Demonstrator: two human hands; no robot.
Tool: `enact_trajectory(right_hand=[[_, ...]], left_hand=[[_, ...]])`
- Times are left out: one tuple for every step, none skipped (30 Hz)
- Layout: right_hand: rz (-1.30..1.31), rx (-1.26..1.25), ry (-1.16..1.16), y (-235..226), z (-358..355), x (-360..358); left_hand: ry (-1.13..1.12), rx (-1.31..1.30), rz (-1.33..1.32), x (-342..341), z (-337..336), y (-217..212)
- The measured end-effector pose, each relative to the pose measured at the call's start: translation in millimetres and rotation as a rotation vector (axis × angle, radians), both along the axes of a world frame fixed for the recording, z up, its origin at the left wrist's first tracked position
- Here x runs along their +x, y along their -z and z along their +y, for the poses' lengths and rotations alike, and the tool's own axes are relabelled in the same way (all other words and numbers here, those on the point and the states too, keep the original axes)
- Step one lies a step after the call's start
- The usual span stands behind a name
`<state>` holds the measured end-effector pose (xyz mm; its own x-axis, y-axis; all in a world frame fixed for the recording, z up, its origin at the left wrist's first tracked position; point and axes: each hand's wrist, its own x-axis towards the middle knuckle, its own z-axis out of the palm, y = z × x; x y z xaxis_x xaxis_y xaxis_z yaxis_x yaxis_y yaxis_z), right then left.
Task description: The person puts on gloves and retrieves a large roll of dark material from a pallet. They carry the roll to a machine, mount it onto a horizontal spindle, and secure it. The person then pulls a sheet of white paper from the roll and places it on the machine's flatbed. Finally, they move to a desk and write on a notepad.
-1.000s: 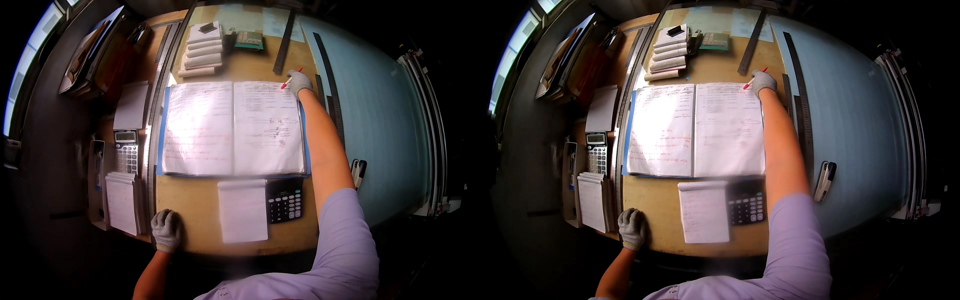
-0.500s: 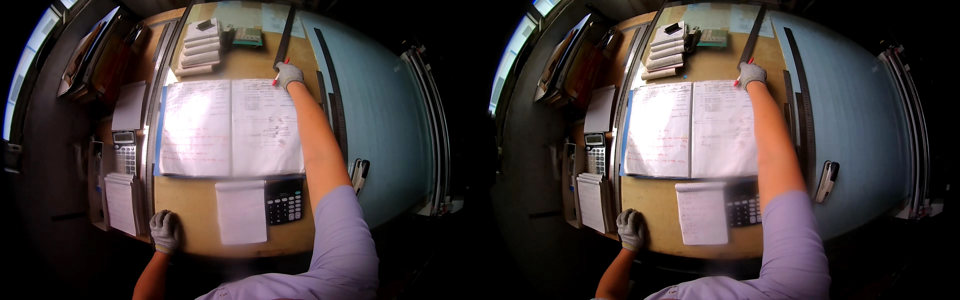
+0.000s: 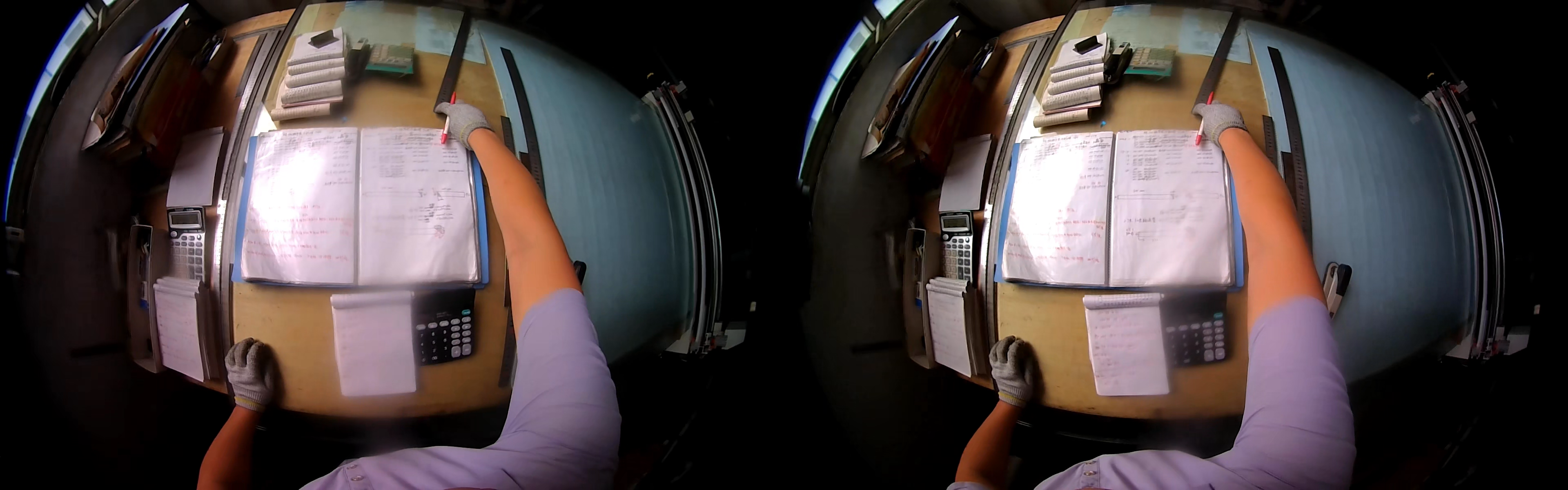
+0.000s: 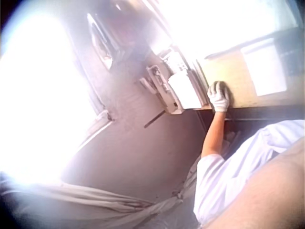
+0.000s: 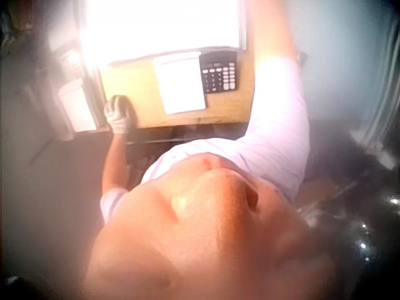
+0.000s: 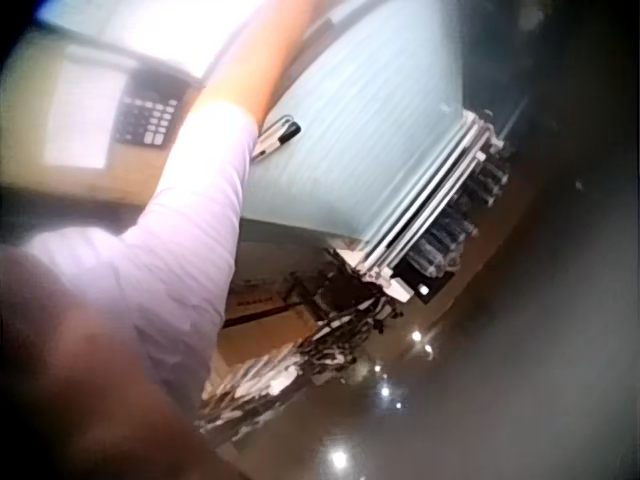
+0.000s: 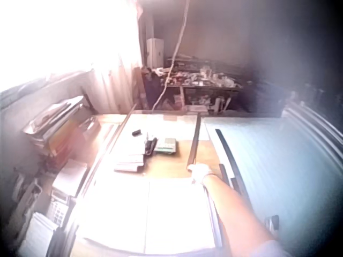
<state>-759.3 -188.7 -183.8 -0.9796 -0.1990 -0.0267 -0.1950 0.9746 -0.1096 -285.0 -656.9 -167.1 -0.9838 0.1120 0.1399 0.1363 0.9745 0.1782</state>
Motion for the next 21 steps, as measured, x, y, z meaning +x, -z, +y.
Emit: enact_trajectory(right_hand=[[-0.045,-0.027,0.004,1,1,-4],[-0.091,-0.055,0.009,0,2,-9],[-0.134,-0.079,0.019,0,6,-13],[-0.153,-0.050,0.020,1,8,-16],[-0.172,-0.021,0.022,3,10,-17],[-0.184,0.008,0.021,1,11,-20],[-0.193,-0.016,0.055,-1,12,-18],[-0.201,-0.042,0.092,-2,14,-13],[-0.208,-0.067,0.130,-3,18,-6],[-0.171,-0.075,0.191,-4,21,3],[-0.135,-0.085,0.250,-3,27,14],[-0.098,-0.094,0.310,-3,35,25],[-0.080,-0.106,0.337,-2,49,35],[-0.067,-0.119,0.365,3,68,47],[-0.051,-0.130,0.393,8,79,57],[-0.030,-0.139,0.432,12,86,68],[-0.010,-0.151,0.465,16,89,77],[0.010,-0.161,0.497,20,93,87],[0.005,-0.116,0.492,8,80,101],[0.005,-0.111,0.522,7,76,113],[0.005,-0.105,0.552,7,74,123]], left_hand=[[0.000,0.003,0.002,-2,1,-1],[0.001,0.006,0.004,-3,1,-2],[0.007,0.013,0.002,-4,0,-2],[0.015,-0.003,0.006,-4,-2,1],[0.016,0.005,0.001,-2,-2,1],[0.013,0.013,0.003,-2,-2,1],[0.012,0.008,0.008,-2,-3,2],[0.013,0.004,0.012,-1,-4,3],[0.016,-0.001,0.017,1,-4,5],[0.010,0.002,0.004,2,-5,6],[0.002,0.003,-0.010,5,-5,6],[-0.006,0.005,-0.025,6,-5,6],[-0.002,0.007,-0.021,4,-5,6],[0.001,0.008,-0.021,4,-5,5],[0.005,0.011,-0.020,3,-5,5],[0.016,0.014,-0.006,0,-3,4],[0.019,0.015,0.008,-1,-1,1],[0.023,0.016,0.022,-2,0,-1],[0.012,0.017,0.006,2,0,-1],[0.011,0.020,-0.007,2,-1,-1],[0.010,0.024,-0.021,2,-1,-1]])
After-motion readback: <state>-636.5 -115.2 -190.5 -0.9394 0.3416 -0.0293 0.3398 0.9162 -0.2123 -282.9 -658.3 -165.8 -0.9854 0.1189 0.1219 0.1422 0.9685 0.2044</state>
